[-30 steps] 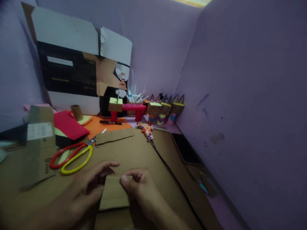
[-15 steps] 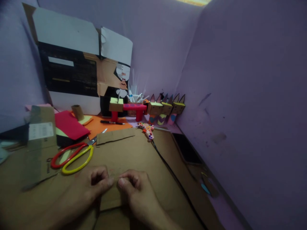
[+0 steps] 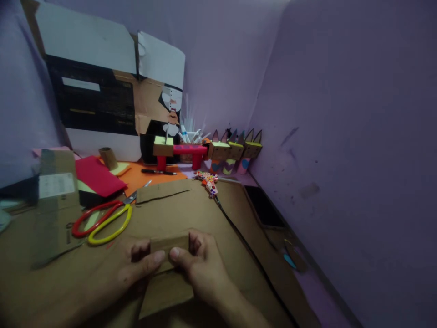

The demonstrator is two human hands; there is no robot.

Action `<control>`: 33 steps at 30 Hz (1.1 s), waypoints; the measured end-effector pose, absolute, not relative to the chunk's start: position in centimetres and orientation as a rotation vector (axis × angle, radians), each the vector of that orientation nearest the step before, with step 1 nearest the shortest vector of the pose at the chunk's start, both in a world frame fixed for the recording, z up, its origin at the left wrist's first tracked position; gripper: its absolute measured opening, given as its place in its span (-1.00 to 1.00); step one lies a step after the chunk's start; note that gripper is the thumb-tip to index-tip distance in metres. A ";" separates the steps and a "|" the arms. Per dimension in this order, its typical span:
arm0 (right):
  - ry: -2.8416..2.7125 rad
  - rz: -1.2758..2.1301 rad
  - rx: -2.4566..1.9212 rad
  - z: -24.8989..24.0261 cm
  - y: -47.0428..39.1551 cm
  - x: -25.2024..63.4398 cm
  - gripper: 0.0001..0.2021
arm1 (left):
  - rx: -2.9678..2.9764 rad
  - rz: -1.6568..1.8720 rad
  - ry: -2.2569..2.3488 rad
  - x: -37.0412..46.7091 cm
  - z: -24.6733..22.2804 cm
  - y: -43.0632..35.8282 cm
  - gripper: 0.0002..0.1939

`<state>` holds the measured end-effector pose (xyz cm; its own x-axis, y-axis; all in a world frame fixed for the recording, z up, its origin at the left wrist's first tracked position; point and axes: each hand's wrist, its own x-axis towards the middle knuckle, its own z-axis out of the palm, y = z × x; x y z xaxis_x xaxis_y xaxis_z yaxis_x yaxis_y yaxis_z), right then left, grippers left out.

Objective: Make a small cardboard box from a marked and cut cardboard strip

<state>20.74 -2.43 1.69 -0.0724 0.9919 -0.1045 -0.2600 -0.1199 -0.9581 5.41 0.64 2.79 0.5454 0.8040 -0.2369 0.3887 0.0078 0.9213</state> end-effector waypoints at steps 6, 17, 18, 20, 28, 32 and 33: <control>-1.027 1.409 -1.111 1.7 -2.8 20.8 -0.69 | 1.848 0.451 1.061 5.3 2.4 0.3 -0.68; -1.093 1.230 -1.252 1.5 -2.7 20.7 -0.71 | 1.906 0.649 1.067 5.2 2.2 0.5 -0.61; -1.124 1.204 -1.250 1.5 -2.9 20.5 -0.73 | 1.956 0.702 1.052 5.2 2.3 0.5 -0.62; -1.185 1.140 -1.240 1.7 -3.3 20.2 -0.76 | 2.103 0.813 1.022 5.2 2.2 0.3 -0.63; -1.045 1.067 -1.242 1.7 -2.9 20.3 -0.72 | 1.887 0.769 1.072 5.7 2.3 0.3 -0.67; -0.997 1.056 -1.226 1.2 -2.2 20.9 -0.72 | 1.628 0.547 0.920 6.2 2.4 0.9 -0.70; -0.977 1.075 -1.198 1.1 -2.2 21.1 -0.72 | 1.552 0.563 0.935 6.2 2.4 1.0 -0.69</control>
